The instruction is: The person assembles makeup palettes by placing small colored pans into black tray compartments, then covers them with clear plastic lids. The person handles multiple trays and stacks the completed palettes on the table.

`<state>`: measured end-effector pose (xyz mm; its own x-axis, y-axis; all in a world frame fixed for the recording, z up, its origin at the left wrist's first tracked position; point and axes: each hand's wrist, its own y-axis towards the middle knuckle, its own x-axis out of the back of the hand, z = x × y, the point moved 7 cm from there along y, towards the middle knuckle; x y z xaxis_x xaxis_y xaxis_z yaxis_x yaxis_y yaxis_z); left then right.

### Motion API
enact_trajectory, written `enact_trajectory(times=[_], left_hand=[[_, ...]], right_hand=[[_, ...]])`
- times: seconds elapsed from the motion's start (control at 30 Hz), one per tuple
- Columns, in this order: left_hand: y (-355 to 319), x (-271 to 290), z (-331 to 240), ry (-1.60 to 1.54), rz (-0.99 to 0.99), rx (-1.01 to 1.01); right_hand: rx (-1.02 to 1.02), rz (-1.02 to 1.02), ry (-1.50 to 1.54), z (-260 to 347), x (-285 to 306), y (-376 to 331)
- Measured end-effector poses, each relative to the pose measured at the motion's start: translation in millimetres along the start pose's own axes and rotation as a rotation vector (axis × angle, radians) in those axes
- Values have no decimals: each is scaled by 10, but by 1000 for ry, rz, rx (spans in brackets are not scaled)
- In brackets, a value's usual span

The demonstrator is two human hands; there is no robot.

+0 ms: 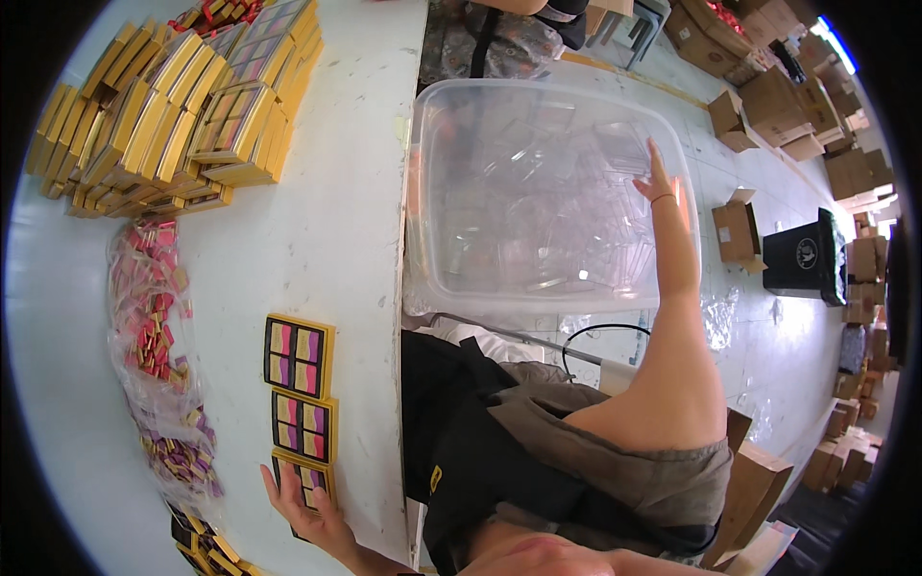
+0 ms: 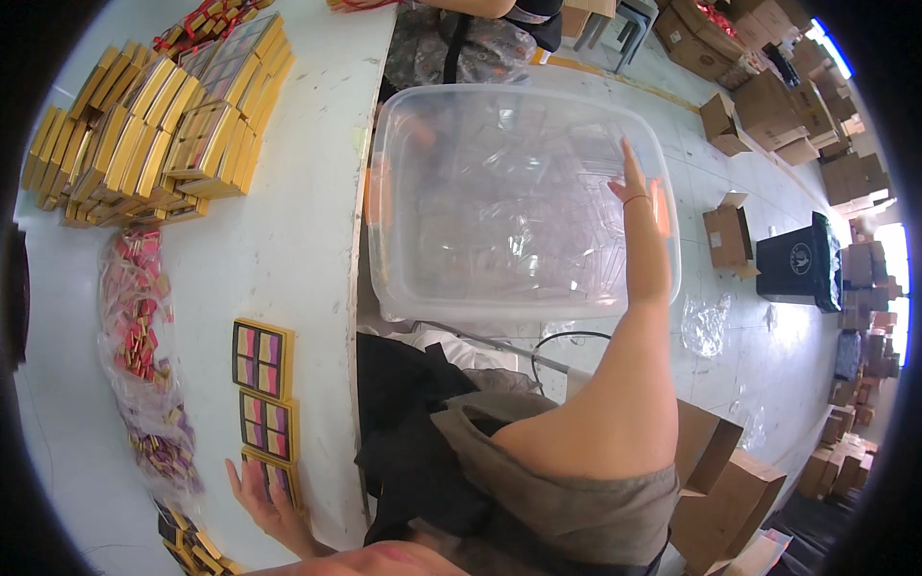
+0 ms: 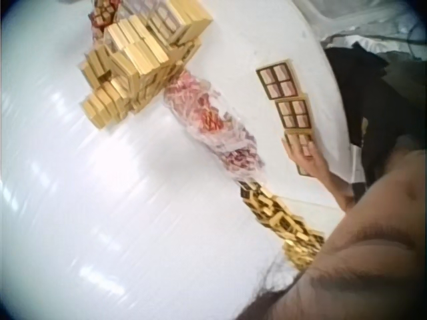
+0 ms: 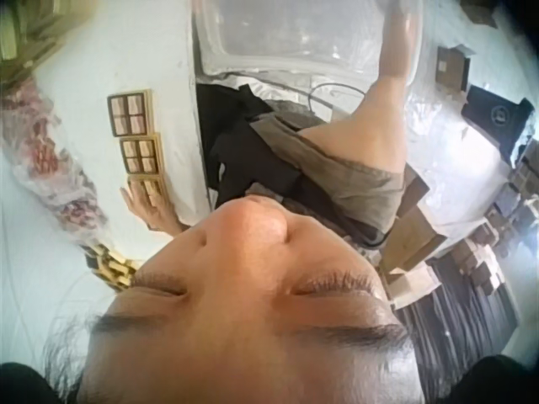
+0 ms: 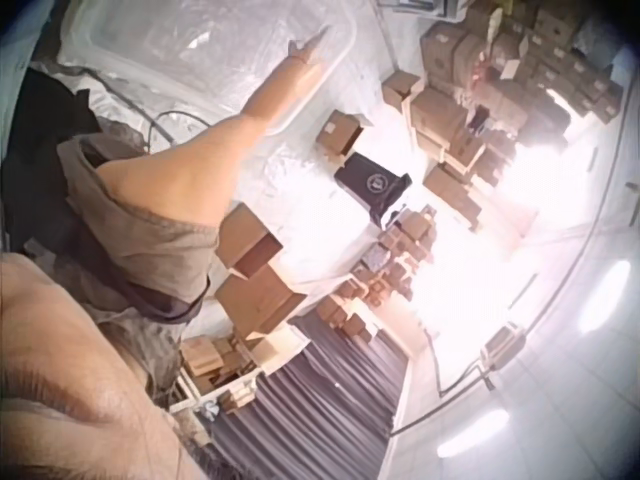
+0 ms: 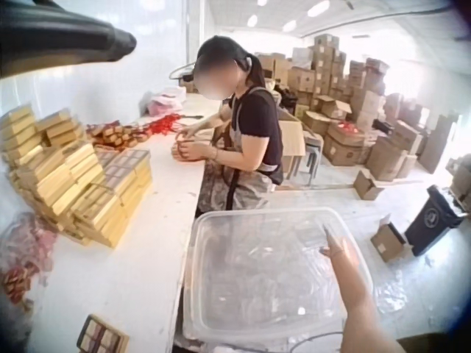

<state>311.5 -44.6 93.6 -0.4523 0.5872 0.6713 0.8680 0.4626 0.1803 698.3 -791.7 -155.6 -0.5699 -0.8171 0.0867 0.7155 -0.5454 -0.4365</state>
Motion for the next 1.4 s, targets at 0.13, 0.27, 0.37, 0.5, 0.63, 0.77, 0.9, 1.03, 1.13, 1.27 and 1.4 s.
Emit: enact_trajectory(times=[0.13,0.27,0.37,0.5,0.63,0.77,0.9,1.03,1.13,1.27,1.4], left_hand=[[57,-41,34,11,-6,6],[114,-144,-69,32,12,-6],[119,-213,-130,35,-3,-32],[150,-220,-47,22,5,-28],[26,-162,-9,36,-36,13],[-3,-179,73,37,-40,24],[28,-167,14,46,-31,7],[44,-139,44,48,-54,-6],[37,-131,79,44,-55,2],[-45,-84,54,71,-85,5],[-72,-161,41,8,-70,-13]], right_hand=[[-168,-163,99,-260,112,77],[-175,-136,-52,-142,-125,-132],[-155,-214,-110,-132,-113,-61],[-29,-435,155,-354,213,559],[85,-358,-8,-215,-37,264],[234,-550,-342,-20,-211,-290],[277,-481,-278,16,-129,-60],[99,-448,-76,-178,-5,103],[120,-391,44,-364,63,66],[110,-44,65,-191,-244,-651],[90,370,130,-87,-487,-1070]])
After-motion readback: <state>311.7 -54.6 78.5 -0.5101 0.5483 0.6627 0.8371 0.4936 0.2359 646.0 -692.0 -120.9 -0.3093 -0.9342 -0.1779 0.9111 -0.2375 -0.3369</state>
